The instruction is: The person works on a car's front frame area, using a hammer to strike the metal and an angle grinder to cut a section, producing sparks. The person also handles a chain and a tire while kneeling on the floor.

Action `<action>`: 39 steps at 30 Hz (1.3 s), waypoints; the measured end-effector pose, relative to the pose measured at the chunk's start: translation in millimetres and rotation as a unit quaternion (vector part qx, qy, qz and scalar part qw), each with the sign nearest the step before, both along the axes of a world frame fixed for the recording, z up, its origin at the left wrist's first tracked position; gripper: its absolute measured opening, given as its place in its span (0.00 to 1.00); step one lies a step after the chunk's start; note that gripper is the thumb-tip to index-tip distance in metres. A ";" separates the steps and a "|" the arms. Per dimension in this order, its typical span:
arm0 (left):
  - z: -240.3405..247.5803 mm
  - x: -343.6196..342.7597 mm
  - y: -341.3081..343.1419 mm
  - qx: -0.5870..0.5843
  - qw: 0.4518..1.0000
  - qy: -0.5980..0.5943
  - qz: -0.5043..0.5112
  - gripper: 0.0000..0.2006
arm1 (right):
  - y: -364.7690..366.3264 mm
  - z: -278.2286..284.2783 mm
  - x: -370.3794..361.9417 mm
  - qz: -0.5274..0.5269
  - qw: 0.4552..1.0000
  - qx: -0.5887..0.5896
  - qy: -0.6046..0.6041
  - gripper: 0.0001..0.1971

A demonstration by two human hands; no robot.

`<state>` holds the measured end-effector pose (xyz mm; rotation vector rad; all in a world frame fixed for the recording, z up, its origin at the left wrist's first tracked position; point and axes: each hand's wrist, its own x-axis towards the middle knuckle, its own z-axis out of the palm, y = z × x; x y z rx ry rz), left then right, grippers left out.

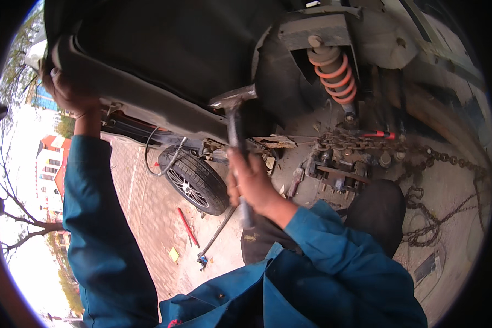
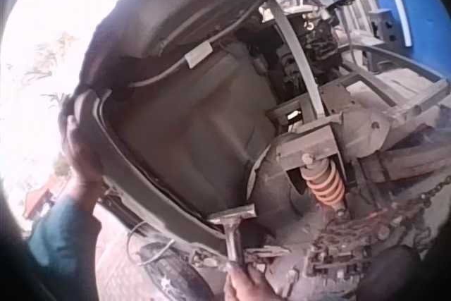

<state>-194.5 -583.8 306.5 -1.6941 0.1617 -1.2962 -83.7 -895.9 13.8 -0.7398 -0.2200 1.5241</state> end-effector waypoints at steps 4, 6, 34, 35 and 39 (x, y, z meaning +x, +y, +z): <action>-9.9 6.9 -11.9 -0.266 0.956 -0.095 -0.076 0.27 | -0.5 -23.9 23.1 -0.006 0.992 0.069 -0.101 0.22; -11.1 10.1 -16.4 -0.279 0.951 -0.108 -0.081 0.28 | 6.2 -24.0 32.6 -0.015 0.990 0.053 -0.127 0.22; -12.9 23.3 -41.2 -0.266 0.946 -0.163 -0.087 0.28 | 21.4 69.0 20.2 -0.082 0.989 0.083 -0.086 0.24; -13.5 23.2 -41.7 -0.267 0.946 -0.163 -0.087 0.28 | 23.1 65.5 20.0 -0.140 0.983 0.105 -0.061 0.24; -14.6 22.5 -43.3 -0.274 0.943 -0.166 -0.089 0.28 | 22.9 50.8 11.1 -0.049 0.976 0.204 -0.066 0.23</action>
